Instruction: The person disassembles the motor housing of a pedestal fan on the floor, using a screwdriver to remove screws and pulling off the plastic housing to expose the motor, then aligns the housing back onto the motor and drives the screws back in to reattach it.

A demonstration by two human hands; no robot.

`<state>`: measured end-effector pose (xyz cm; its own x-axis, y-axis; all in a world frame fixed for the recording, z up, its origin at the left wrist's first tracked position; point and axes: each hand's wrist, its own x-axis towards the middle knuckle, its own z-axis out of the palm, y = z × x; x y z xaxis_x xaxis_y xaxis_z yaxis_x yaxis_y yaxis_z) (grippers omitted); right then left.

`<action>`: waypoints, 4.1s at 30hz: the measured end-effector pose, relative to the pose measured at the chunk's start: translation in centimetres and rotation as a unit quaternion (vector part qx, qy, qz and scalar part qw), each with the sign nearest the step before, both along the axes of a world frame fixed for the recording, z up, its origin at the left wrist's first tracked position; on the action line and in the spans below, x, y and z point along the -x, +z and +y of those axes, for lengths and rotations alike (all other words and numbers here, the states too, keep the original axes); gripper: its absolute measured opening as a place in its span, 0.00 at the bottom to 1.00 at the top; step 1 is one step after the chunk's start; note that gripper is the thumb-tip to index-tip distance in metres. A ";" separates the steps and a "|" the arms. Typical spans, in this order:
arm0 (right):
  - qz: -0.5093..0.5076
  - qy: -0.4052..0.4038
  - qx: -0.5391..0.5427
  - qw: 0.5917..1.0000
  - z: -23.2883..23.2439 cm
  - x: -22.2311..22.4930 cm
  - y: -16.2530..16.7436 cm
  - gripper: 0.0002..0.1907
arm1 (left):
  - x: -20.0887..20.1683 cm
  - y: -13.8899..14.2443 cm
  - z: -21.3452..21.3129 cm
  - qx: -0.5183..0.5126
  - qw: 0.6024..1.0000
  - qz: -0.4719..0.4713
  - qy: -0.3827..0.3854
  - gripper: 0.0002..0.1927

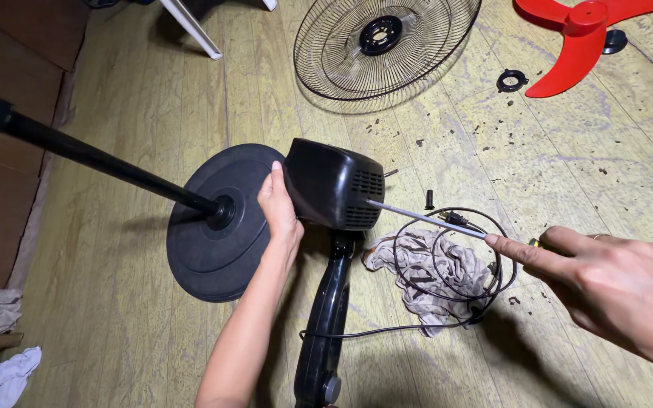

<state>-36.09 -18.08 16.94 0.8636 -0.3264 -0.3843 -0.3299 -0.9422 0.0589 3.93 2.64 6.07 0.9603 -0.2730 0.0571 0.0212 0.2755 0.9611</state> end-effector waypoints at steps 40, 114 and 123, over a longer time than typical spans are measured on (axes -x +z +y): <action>-0.239 -0.247 -0.408 0.846 6.9 -4.1 -5.4 0.28 | -0.1 5.1 -3.2 0.326 0.914 0.125 -0.205 0.30; -0.453 -0.100 -0.061 0.884 5.3 -9.5 -7.9 0.13 | 6.9 6.3 -2.6 0.194 0.976 0.043 -0.094 0.57; -0.097 -0.279 -0.827 0.479 6.5 -9.8 -9.8 0.21 | 4.8 2.9 -1.0 0.267 0.934 0.090 -0.219 0.41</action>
<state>-26.30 -11.55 7.12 0.8907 0.0851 -0.4465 -0.4063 0.5895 -0.6981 -0.89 1.61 8.93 0.7699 -0.6211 0.1467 0.3921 0.6417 0.6591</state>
